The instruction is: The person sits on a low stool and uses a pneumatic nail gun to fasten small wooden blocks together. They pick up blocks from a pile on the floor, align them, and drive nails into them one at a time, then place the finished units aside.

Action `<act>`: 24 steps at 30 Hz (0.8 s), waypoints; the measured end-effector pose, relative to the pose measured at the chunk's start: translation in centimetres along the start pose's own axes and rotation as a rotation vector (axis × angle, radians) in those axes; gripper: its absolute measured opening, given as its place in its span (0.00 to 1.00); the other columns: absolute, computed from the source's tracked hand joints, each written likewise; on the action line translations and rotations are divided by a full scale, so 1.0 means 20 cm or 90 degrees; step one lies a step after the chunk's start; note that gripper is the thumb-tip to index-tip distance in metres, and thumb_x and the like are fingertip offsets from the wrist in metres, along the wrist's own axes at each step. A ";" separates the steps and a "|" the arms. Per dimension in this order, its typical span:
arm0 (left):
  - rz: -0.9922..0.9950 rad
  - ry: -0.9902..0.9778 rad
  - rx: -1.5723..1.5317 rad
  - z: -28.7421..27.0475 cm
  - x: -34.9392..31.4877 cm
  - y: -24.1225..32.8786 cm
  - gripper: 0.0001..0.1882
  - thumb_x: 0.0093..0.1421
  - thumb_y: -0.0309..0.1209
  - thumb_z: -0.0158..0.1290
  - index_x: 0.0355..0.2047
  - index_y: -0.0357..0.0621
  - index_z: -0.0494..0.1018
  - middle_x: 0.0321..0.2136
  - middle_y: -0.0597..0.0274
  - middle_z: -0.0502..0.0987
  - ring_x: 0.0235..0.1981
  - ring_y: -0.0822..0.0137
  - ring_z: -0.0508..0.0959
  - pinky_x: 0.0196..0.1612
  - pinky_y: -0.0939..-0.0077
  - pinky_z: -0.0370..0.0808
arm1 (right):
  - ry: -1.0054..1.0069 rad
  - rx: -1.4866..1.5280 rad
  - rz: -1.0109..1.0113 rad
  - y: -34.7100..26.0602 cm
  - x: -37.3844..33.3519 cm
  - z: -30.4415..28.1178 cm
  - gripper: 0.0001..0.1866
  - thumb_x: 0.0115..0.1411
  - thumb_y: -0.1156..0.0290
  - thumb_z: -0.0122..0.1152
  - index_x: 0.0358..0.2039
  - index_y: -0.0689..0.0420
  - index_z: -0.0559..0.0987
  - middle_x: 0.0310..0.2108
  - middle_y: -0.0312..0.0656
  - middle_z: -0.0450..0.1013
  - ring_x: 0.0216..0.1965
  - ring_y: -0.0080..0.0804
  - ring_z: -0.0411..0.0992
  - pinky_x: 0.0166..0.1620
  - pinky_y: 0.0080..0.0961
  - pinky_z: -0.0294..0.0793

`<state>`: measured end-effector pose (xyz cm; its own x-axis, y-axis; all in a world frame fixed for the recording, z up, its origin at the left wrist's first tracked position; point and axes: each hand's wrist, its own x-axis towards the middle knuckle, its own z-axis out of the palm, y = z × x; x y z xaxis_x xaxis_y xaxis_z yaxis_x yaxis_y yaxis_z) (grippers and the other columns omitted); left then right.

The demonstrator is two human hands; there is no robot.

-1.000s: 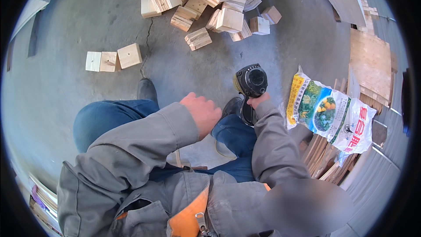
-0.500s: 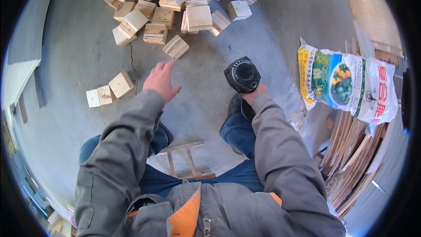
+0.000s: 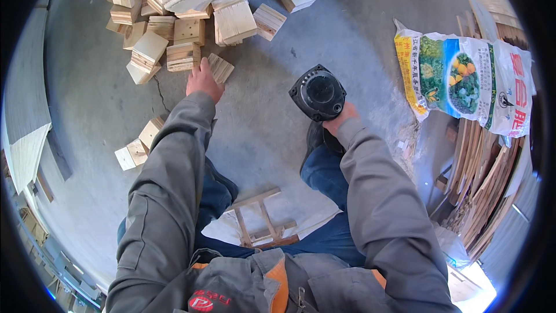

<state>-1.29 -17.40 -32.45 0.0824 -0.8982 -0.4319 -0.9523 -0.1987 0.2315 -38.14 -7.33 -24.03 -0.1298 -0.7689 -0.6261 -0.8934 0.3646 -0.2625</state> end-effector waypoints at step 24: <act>-0.364 -0.331 -0.780 0.67 -0.44 -0.11 0.19 0.67 0.40 0.58 0.54 0.45 0.79 0.37 0.67 0.82 0.36 0.69 0.80 0.36 0.68 0.76 | 0.001 -0.079 0.015 -0.08 -0.04 -0.03 0.14 0.54 0.68 0.59 0.41 0.54 0.84 0.46 0.53 0.80 0.53 0.57 0.75 0.55 0.42 0.78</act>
<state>-3.84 -3.71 -40.91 -0.0101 -0.3941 -0.9190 0.0402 -0.9185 0.3934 -36.97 -7.70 -22.67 -0.1523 -0.7614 -0.6302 -0.9362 0.3155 -0.1549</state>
